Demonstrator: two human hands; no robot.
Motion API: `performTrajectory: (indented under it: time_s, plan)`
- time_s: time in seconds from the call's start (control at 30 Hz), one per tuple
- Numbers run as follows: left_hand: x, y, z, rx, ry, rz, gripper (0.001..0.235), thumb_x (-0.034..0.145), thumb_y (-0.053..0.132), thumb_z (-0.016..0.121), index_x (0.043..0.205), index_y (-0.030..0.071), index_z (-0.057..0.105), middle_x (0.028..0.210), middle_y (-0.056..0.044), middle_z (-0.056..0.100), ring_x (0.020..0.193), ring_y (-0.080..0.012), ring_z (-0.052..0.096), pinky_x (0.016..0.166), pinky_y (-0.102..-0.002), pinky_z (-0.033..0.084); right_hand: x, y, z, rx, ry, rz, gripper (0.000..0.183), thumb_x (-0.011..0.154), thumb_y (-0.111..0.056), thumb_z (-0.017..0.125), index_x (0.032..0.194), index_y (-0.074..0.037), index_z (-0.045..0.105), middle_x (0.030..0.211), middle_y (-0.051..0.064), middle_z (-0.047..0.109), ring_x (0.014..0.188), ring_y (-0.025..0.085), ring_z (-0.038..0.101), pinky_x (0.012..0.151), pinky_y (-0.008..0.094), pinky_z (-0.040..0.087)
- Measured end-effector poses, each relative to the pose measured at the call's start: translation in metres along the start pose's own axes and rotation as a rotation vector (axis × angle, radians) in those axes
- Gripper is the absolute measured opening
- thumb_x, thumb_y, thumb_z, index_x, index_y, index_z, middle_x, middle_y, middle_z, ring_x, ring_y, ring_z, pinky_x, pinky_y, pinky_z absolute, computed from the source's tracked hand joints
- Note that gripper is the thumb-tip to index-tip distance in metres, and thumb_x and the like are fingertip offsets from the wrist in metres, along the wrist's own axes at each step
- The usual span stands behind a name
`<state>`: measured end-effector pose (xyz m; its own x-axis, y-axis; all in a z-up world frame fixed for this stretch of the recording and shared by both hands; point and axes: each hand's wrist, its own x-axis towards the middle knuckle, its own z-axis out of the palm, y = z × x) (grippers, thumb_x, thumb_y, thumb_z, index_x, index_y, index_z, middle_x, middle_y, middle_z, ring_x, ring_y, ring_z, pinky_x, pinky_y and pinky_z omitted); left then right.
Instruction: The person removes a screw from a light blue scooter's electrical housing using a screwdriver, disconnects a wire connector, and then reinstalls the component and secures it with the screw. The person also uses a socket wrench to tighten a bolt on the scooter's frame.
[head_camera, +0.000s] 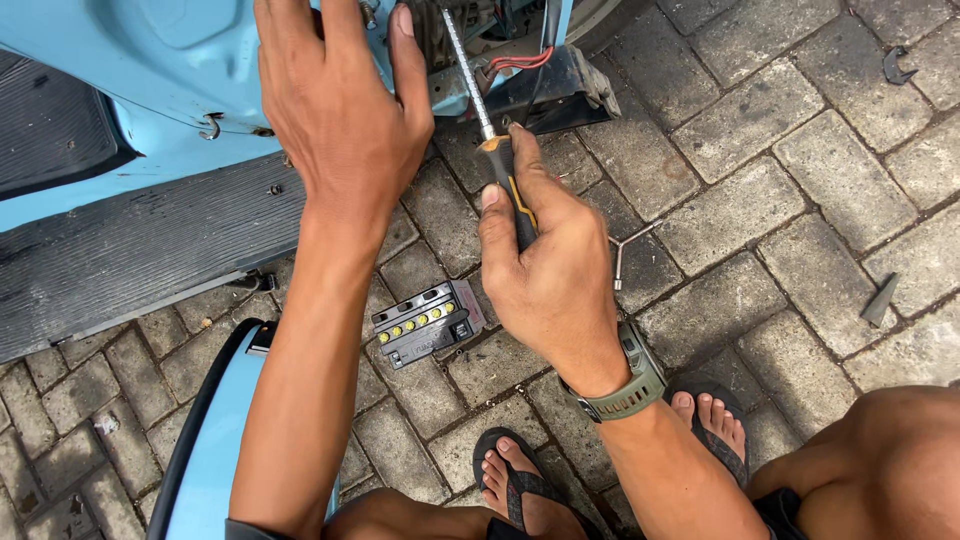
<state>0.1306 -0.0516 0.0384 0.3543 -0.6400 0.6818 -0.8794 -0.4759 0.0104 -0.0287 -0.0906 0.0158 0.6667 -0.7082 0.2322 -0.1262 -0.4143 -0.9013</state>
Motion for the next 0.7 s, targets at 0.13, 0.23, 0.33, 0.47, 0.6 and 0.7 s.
performTrajectory:
  time_s: [0.13,0.23,0.33,0.47,0.6,0.7]
  plan:
    - [0.006,0.001,0.01,0.043,-0.002,0.0,0.025,0.093,0.012,0.063,0.113,0.002,0.052,0.114,-0.016,0.052,0.099,-0.0371,0.054,0.069,-0.043,0.048,0.0,-0.004,-0.002,0.03,-0.001,0.044,0.043,0.09,-0.019,0.046,0.125,0.006,0.05,0.122,0.021,0.061,0.104,0.03,0.066,0.081,0.031,0.048]
    - [0.013,0.001,0.005,-0.187,-0.022,0.028,0.022,0.087,-0.001,0.059,0.106,0.0,0.048,0.1,-0.02,0.049,0.088,-0.0393,0.049,0.073,-0.045,0.042,0.004,-0.003,-0.004,0.01,-0.009,0.057,0.041,0.089,-0.018,0.048,0.125,0.001,0.053,0.121,0.018,0.063,0.096,0.028,0.069,0.074,0.031,0.05]
    - [0.014,0.001,0.006,-0.261,-0.028,0.023,0.022,0.088,-0.003,0.057,0.107,-0.001,0.048,0.104,-0.021,0.048,0.089,-0.0405,0.047,0.077,-0.046,0.041,0.007,0.001,-0.01,0.134,-0.064,0.115,0.043,0.091,-0.018,0.047,0.128,0.004,0.049,0.13,0.016,0.057,0.114,0.017,0.058,0.091,0.024,0.043]
    - [0.017,0.008,0.005,-0.266,-0.021,0.028,0.021,0.084,-0.006,0.057,0.102,-0.004,0.046,0.099,-0.021,0.047,0.087,-0.0398,0.046,0.076,-0.046,0.041,0.005,0.007,-0.014,0.181,-0.061,0.16,0.044,0.091,-0.022,0.048,0.129,0.0,0.052,0.099,0.004,0.054,0.086,0.01,0.051,0.074,0.023,0.043]
    - [0.01,0.005,0.011,-0.245,-0.003,-0.004,0.022,0.089,-0.001,0.057,0.108,-0.003,0.046,0.104,-0.021,0.047,0.09,-0.0399,0.048,0.079,-0.046,0.042,0.005,0.008,-0.012,0.218,-0.065,0.19,0.044,0.091,-0.023,0.048,0.128,-0.002,0.055,0.072,-0.003,0.049,0.063,0.006,0.043,0.059,0.023,0.041]
    - [0.011,-0.002,0.002,-0.181,-0.019,0.066,0.012,0.087,-0.001,0.059,0.096,-0.005,0.051,0.093,-0.022,0.051,0.083,-0.0399,0.048,0.07,-0.045,0.04,0.0,0.005,-0.008,0.273,-0.051,0.189,0.045,0.092,-0.026,0.046,0.13,-0.003,0.051,0.066,-0.002,0.055,0.06,0.006,0.048,0.058,0.022,0.042]
